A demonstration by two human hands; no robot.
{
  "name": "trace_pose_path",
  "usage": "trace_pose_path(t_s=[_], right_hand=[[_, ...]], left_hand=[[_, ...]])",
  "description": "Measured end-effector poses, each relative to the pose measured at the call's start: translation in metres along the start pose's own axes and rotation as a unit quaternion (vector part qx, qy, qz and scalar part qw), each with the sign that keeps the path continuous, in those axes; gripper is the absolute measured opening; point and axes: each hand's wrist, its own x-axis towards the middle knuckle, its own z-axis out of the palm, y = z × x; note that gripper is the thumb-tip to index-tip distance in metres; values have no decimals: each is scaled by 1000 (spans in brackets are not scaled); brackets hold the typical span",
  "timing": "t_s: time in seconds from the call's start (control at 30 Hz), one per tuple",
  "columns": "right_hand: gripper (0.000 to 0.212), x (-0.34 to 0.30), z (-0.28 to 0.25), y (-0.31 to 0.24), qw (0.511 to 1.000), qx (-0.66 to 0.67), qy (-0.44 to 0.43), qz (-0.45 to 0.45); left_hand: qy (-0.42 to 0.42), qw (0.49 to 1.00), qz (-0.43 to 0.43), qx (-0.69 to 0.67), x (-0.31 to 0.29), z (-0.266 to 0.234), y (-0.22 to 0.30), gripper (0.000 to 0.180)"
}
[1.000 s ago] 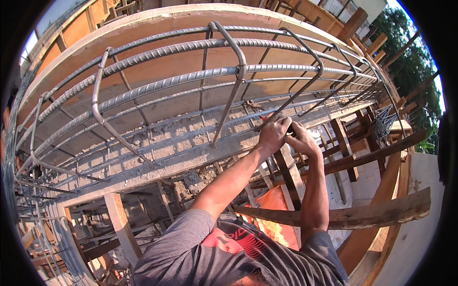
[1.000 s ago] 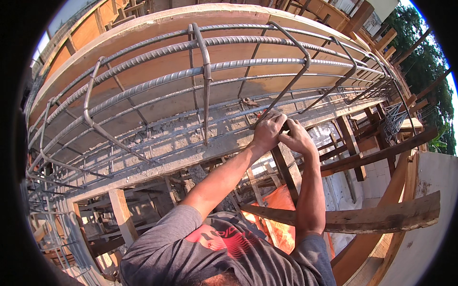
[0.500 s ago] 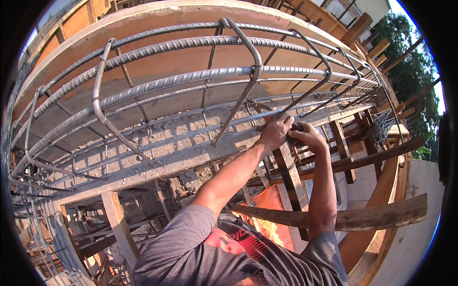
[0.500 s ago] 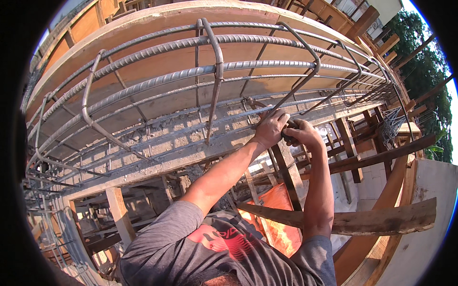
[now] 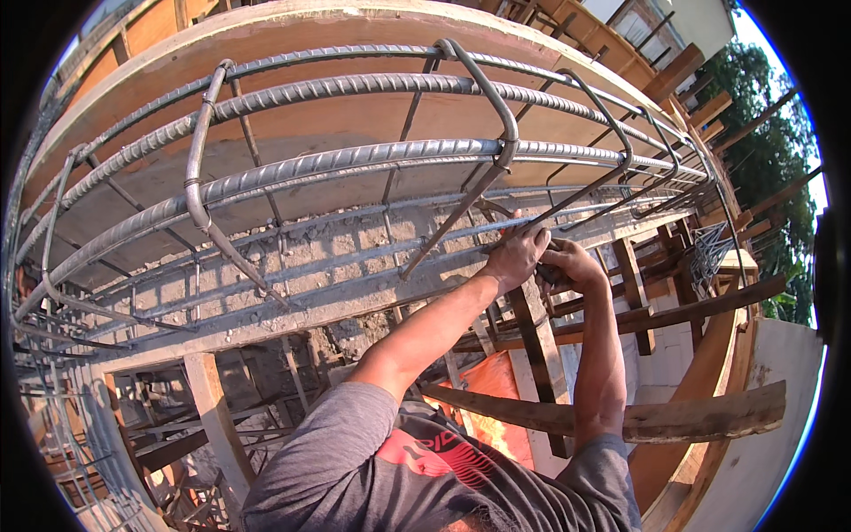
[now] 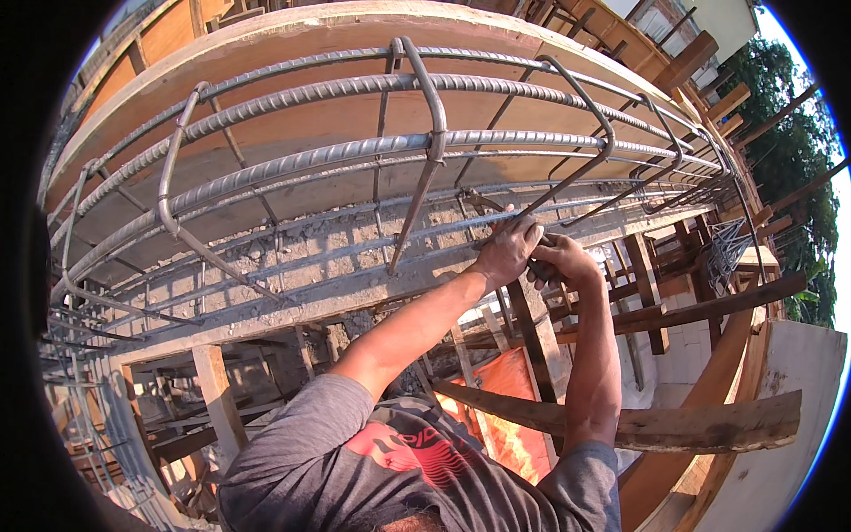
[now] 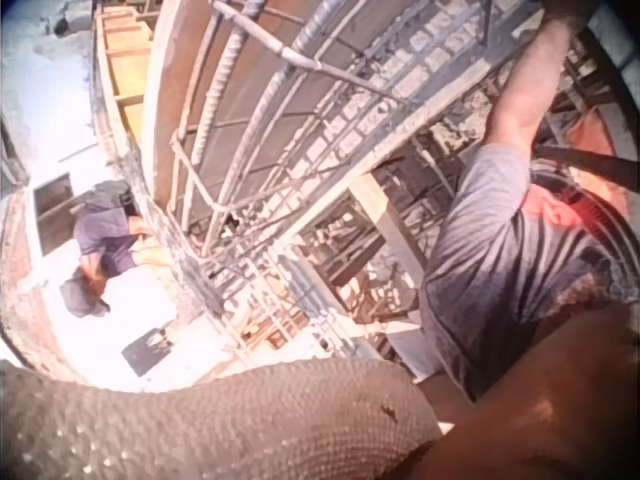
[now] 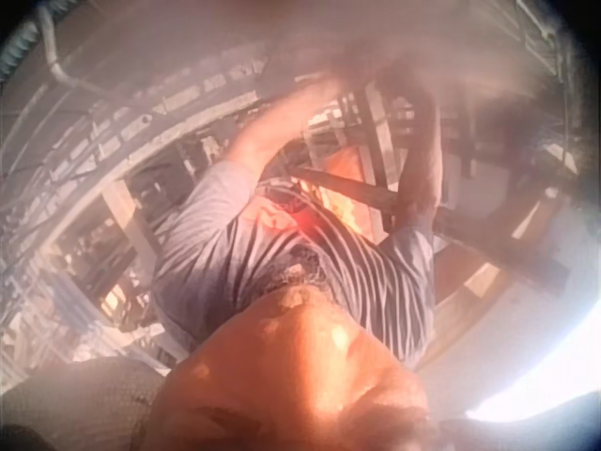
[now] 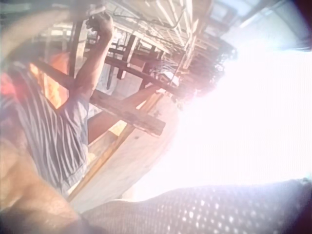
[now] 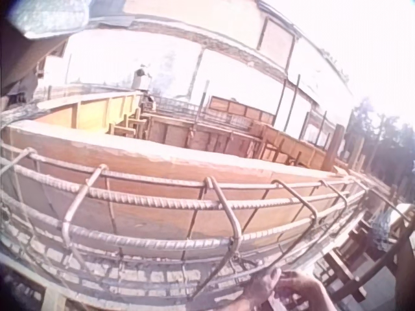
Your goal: The person ties metal rebar together using a pair of pliers and wire, repeatedly twisting and cutting the wire at various intersection points along the structure.
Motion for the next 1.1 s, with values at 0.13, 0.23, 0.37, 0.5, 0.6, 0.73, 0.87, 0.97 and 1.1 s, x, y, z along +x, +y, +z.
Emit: trace_pose_path(t_s=[0.13, 0.23, 0.37, 0.5, 0.6, 0.73, 0.87, 0.97, 1.1], right_hand=[[65, -16, 23, -1, 861, -433, 168, -209], [35, 0, 53, 22, 735, -551, 363, -153], [24, 6, 59, 19, 705, -566, 388, -182], [21, 7, 51, 21, 633, -643, 382, -201], [19, 14, 50, 22, 571, -676, 411, -218], [41, 16, 70, 25, 562, -690, 432, -146], [38, 10, 91, 16, 605, -660, 436, -92], [45, -5, 110, -19, 689, -613, 387, -12], [45, -3, 105, -4, 678, -604, 417, -36]], left_hand=[[-35, 994, -46, -97, 11, 3, -6, 27], [-20, 997, -38, -60, 14, 8, 0, 24], [70, 996, 11, 58, 9, 7, 3, 41], [24, 996, 15, -81, -32, -32, 18, 54], [99, 982, 25, -159, -70, -77, 23, 32], [190, 972, -119, -69, -85, -104, -2, 18], [-52, 952, -300, -17, -74, -100, -25, 23], [-126, 912, -384, -62, -49, -114, -22, 30], [-59, 900, -420, -102, -24, -84, -45, 35]])
